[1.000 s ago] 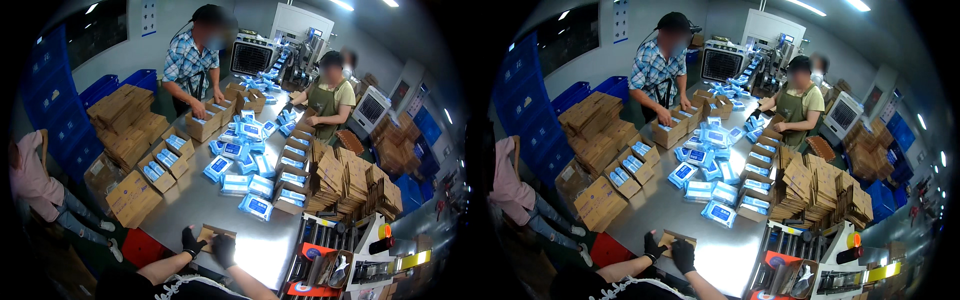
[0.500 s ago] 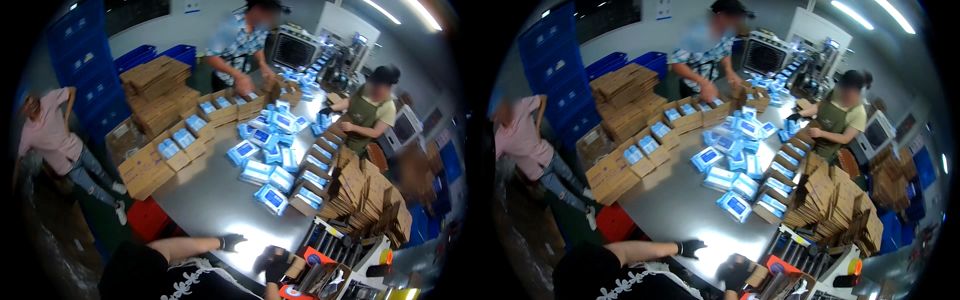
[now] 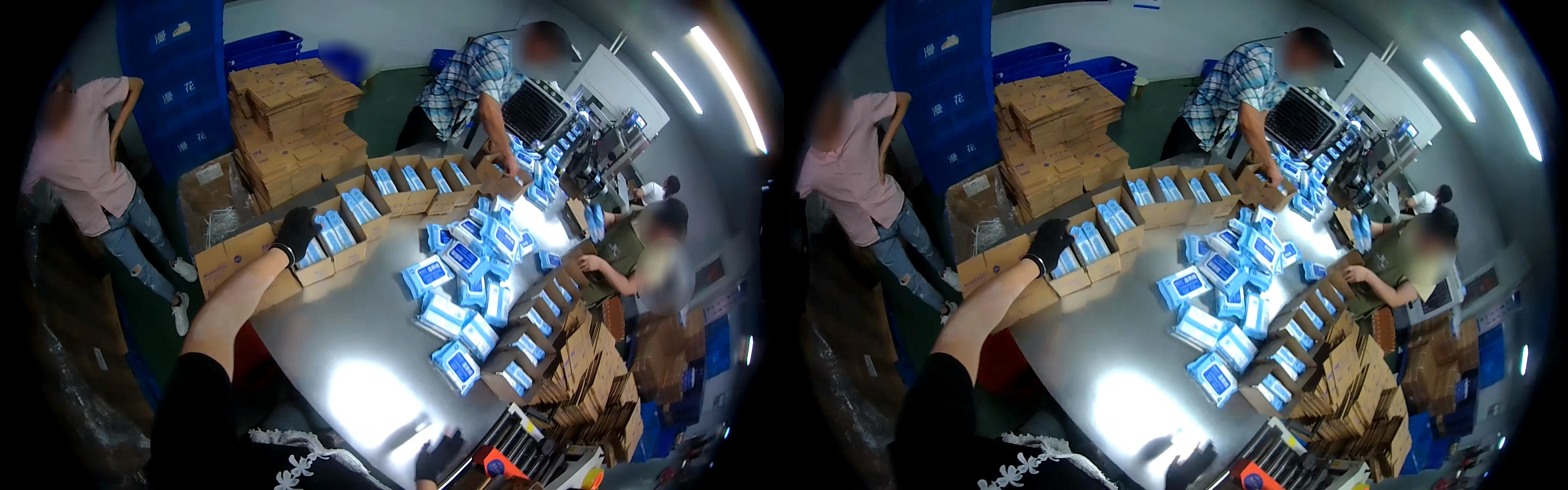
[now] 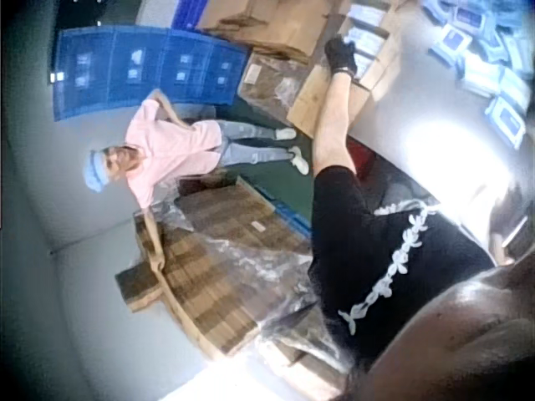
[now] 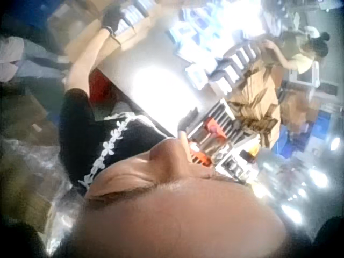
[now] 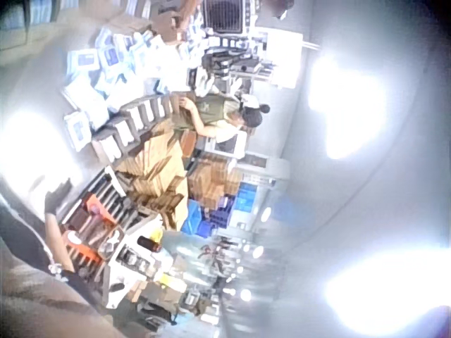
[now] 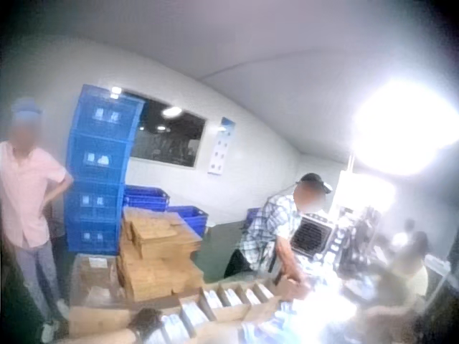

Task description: The person places blue packages into small cardboard boxes, closes the box flaps, and sets them on a conveyor belt or moves them to another part of the table.

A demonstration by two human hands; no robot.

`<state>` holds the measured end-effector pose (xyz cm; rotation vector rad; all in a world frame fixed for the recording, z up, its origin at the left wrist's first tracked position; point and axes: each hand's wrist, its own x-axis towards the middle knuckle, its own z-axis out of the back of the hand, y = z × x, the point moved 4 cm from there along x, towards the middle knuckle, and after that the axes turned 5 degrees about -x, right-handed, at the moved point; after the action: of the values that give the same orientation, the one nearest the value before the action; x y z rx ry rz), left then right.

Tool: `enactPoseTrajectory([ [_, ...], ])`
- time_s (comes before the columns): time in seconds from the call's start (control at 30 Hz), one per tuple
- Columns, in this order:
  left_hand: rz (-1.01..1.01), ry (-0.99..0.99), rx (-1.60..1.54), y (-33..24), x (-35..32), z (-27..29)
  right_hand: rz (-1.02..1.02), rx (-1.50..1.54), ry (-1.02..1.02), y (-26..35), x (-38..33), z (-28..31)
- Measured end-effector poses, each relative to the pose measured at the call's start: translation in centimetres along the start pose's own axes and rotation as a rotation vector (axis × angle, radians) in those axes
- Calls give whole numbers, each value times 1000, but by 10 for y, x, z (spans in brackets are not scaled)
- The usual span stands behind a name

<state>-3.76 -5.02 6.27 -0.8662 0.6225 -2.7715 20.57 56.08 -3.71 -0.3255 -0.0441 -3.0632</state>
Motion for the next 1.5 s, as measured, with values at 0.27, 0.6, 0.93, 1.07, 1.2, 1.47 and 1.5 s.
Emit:
enactPoseTrajectory([
  [0.27,-698,669,139,55,22,-70,590,534,-99,359,350,-3],
  [0.6,-436,683,-206,12,9,-105,414,295,232,492,674,-147],
  [0.93,-348,831,-405,-178,-111,-130,926,189,363,398,569,-113],
  [1.07,-256,896,-428,-228,-167,-108,794,157,567,380,480,-66],
  [1.2,-288,758,-421,-283,-240,-121,728,317,558,320,412,-63],
  [1.47,-402,663,-438,-330,-257,-73,773,749,-126,212,288,71],
  [1.5,-493,470,-489,-329,-255,-52,657,819,-142,173,270,79],
])
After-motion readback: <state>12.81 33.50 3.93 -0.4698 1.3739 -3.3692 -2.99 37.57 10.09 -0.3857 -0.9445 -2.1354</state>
